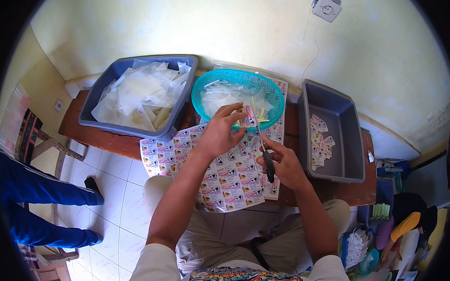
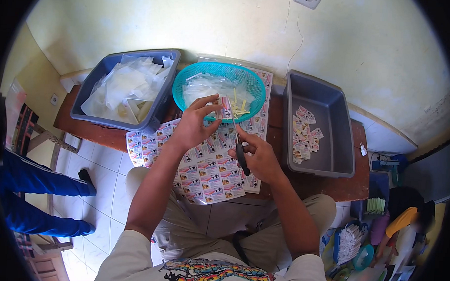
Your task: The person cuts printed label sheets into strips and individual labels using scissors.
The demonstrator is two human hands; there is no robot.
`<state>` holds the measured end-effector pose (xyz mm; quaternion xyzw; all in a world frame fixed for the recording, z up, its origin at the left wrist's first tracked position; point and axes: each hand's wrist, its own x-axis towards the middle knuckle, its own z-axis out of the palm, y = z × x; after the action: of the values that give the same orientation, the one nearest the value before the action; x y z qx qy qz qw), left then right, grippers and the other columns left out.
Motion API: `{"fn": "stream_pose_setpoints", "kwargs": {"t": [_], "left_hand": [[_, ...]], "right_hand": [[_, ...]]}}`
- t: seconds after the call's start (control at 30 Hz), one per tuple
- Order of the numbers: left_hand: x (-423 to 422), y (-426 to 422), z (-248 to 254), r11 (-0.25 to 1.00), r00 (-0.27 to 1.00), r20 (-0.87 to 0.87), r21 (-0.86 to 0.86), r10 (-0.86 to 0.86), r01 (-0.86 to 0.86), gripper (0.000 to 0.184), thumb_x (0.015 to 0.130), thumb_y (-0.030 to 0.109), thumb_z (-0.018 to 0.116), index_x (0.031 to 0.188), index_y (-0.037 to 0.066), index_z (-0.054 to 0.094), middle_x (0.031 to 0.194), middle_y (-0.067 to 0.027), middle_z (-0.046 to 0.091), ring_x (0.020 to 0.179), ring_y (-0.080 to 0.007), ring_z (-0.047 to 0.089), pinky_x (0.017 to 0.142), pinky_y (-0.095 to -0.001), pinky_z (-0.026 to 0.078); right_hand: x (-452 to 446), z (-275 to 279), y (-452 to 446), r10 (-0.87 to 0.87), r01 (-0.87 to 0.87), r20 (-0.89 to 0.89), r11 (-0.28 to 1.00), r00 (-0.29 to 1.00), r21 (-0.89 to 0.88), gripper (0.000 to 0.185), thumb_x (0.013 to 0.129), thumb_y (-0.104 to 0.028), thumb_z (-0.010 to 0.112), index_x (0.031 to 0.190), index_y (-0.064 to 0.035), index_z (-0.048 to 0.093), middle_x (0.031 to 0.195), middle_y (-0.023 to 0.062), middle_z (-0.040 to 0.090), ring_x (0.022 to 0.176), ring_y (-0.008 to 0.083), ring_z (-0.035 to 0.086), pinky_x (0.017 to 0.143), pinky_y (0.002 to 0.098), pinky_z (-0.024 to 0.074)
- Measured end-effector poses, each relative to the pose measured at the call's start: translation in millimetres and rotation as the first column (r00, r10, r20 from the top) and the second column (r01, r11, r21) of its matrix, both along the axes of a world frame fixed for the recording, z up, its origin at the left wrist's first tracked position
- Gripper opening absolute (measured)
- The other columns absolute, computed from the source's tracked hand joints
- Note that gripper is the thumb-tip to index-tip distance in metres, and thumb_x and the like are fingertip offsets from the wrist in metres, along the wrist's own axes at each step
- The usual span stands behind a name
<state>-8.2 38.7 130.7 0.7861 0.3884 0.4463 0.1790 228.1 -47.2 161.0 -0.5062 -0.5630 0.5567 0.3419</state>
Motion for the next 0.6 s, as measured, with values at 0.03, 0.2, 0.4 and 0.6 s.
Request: {"fn": "stream_pose_setpoints", "kwargs": {"t": [0.03,0.2,0.4,0.6], "left_hand": [[0,0,0,1.000,1.000,-0.003,0.005,0.001,-0.001,0.044,0.083,0.005,0.083,0.126,0.002,0.074,0.146,-0.0209,0.063,0.136,-0.0405,0.060,0.114,-0.0474,0.051],[2,1,-1,1.000,1.000,0.003,0.004,0.001,-0.001,0.037,0.083,0.005,0.083,0.120,0.003,0.075,0.146,-0.0213,0.063,0.136,-0.0413,0.060,0.114,-0.0478,0.051],[1,2,-2,1.000,1.000,0.020,0.009,-0.005,0.004,0.024,0.083,0.004,0.082,0.105,0.005,0.075,0.146,-0.0217,0.064,0.136,-0.0422,0.060,0.113,-0.0483,0.051],[1,1,-2,1.000,1.000,0.028,0.017,0.009,-0.010,0.017,0.082,0.004,0.082,0.097,0.005,0.074,0.144,-0.0221,0.064,0.134,-0.0423,0.061,0.112,-0.0480,0.052]], "right_hand": [[0,0,0,-0.005,0.005,-0.005,1.000,1.000,-0.008,0.077,0.095,-0.009,0.083,0.163,-0.0093,0.048,0.123,0.0054,0.057,0.091,0.0104,0.065,0.075,0.0282,0.0594],[0,-1,1,0.000,0.000,-0.031,1.000,1.000,-0.009,0.076,0.095,-0.008,0.082,0.163,-0.0080,0.048,0.122,0.0047,0.057,0.090,0.0101,0.065,0.075,0.0279,0.0588],[0,-10,2,-0.005,0.006,-0.044,0.999,0.999,0.034,0.079,0.094,-0.012,0.085,0.164,-0.0087,0.047,0.114,0.0053,0.062,0.085,0.0088,0.067,0.069,0.0262,0.0571],[-5,-4,0,-0.017,0.018,-0.039,1.000,0.999,0.024,0.076,0.096,-0.009,0.082,0.163,-0.0085,0.047,0.122,0.0062,0.060,0.089,0.0103,0.067,0.073,0.0274,0.0594]]}}
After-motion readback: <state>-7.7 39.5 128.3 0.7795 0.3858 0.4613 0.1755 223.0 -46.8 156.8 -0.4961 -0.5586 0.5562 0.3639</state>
